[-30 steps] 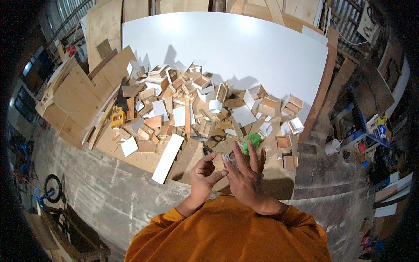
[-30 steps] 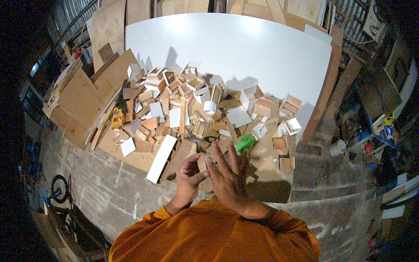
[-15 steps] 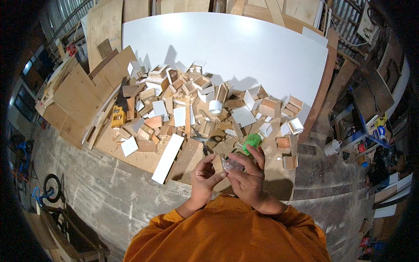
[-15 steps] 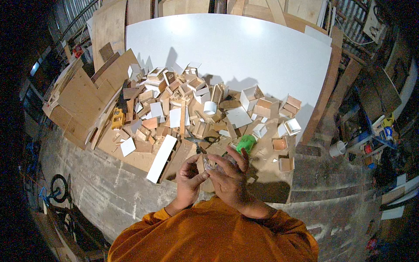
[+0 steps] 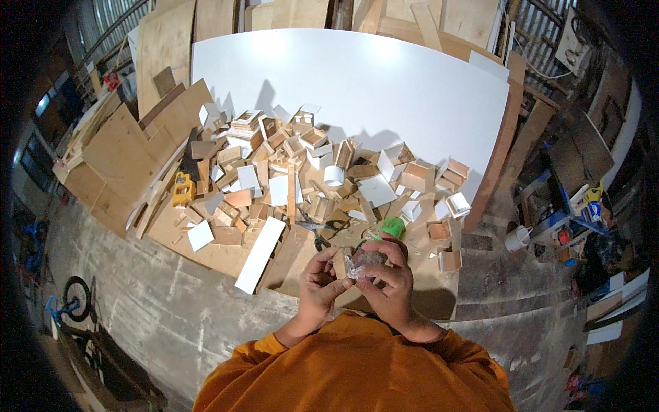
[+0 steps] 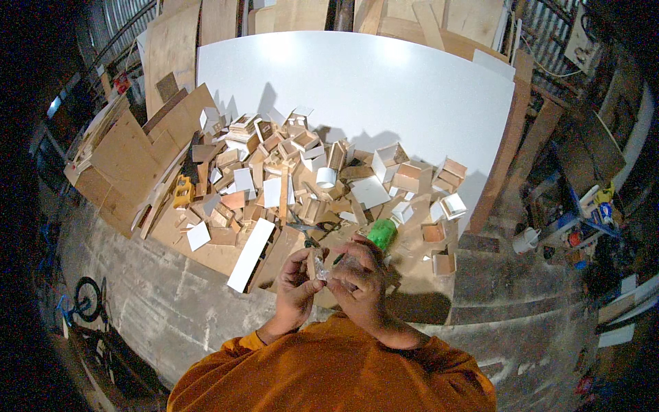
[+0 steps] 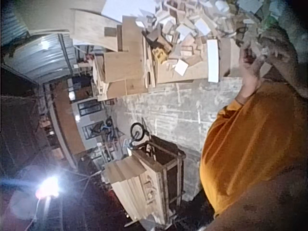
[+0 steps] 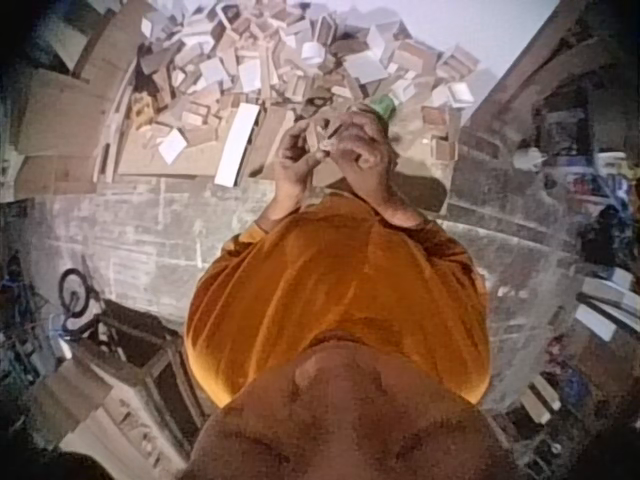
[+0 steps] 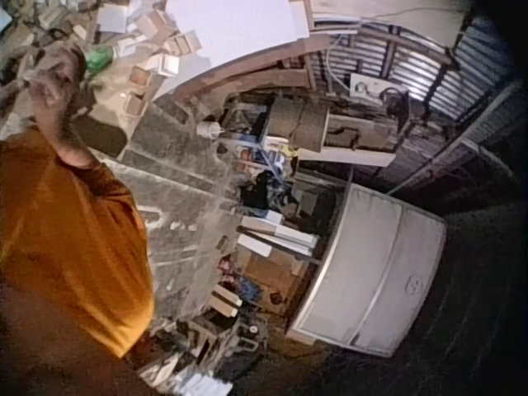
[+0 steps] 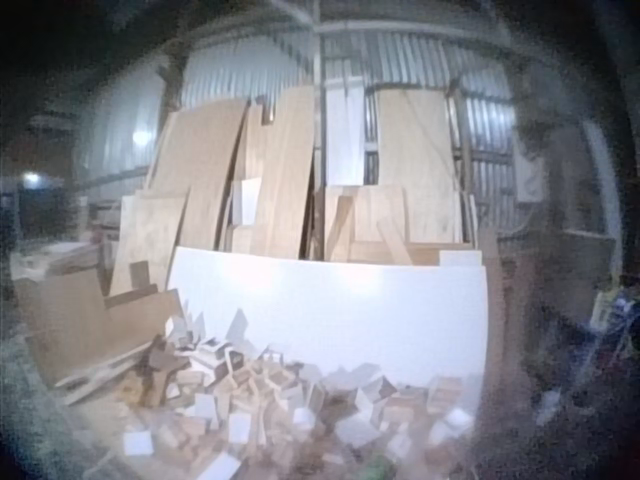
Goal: The person applies glue to wooden pieces and assembles a small wooden model structure at a workbench.
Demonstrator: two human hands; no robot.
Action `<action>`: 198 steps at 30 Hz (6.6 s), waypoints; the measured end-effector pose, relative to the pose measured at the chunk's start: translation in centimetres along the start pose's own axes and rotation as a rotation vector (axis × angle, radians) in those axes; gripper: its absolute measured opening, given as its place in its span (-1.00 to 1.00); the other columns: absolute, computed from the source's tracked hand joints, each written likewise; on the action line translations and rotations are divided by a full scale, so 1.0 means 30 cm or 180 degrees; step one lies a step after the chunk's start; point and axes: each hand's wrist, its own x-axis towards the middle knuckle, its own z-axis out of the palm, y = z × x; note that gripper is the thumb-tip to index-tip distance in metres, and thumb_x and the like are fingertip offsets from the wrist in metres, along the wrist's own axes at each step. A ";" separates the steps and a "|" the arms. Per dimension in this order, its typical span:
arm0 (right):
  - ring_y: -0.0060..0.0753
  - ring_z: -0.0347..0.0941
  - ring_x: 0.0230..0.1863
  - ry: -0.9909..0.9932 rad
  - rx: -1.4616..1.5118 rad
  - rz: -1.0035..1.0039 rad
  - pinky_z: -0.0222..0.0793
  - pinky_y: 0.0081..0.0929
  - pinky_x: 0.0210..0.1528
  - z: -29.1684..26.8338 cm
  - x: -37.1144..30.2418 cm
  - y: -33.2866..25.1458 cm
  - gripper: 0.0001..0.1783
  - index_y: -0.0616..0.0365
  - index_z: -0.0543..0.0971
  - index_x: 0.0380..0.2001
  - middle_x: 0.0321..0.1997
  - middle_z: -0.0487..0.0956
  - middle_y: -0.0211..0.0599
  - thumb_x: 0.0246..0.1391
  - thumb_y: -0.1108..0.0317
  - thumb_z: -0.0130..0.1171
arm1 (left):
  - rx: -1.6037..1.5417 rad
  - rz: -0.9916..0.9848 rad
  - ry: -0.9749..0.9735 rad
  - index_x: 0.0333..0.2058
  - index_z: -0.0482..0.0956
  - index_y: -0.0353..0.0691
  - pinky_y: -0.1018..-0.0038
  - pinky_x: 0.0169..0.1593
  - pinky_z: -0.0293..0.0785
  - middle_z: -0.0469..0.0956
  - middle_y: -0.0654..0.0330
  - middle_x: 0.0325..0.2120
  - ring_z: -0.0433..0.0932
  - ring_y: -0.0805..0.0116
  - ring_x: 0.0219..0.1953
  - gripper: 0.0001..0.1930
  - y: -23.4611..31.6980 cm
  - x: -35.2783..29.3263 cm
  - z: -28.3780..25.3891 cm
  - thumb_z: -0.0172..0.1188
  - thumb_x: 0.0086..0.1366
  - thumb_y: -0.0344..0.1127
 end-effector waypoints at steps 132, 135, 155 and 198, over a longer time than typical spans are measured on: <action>-0.08 0.52 -0.28 -0.1652 -0.0061 0.0356 0.41 -0.21 -0.20 0.693 0.024 0.046 -0.22 0.14 0.28 0.19 -0.36 0.55 -0.19 -0.17 0.42 0.34 | -0.1751 -0.2228 0.1189 -0.02 0.42 -0.36 0.26 -0.05 0.59 0.58 -0.13 -0.23 0.64 0.11 -0.31 -0.33 0.093 -0.275 -0.768 -0.07 0.22 0.21; -0.07 0.52 -0.29 -0.1896 -0.0197 0.0487 0.40 -0.19 -0.20 0.701 0.028 0.021 -0.22 0.12 0.29 0.18 -0.38 0.56 -0.21 -0.17 0.40 0.35 | -0.1538 -0.2280 0.1025 0.02 0.39 -0.29 0.22 -0.04 0.57 0.58 -0.12 -0.22 0.63 0.06 -0.26 -0.31 0.095 -0.286 -0.779 -0.11 0.24 0.26; -0.02 0.45 -0.22 -0.2229 -0.1066 0.0207 0.21 -0.11 0.01 0.744 -0.026 0.051 -0.18 0.03 0.23 0.24 -0.28 0.62 -0.26 -0.15 0.38 0.31 | 0.3814 0.0618 0.1559 0.14 0.32 -0.27 0.21 0.20 0.26 0.36 -0.07 0.10 0.34 -0.01 0.16 -0.15 0.127 -0.338 -0.689 0.50 -0.14 -0.15; -0.22 0.47 -0.16 -0.2577 -0.1129 -0.0011 0.13 -0.14 0.14 0.805 0.042 0.051 -0.38 0.04 0.46 0.08 -0.44 0.62 -0.43 -0.17 0.38 0.25 | 0.4509 0.0313 0.1524 0.15 0.38 -0.09 0.04 0.34 -0.07 0.30 -0.03 0.21 0.23 0.09 0.28 -0.08 0.064 -0.258 -0.755 0.50 -0.29 -0.07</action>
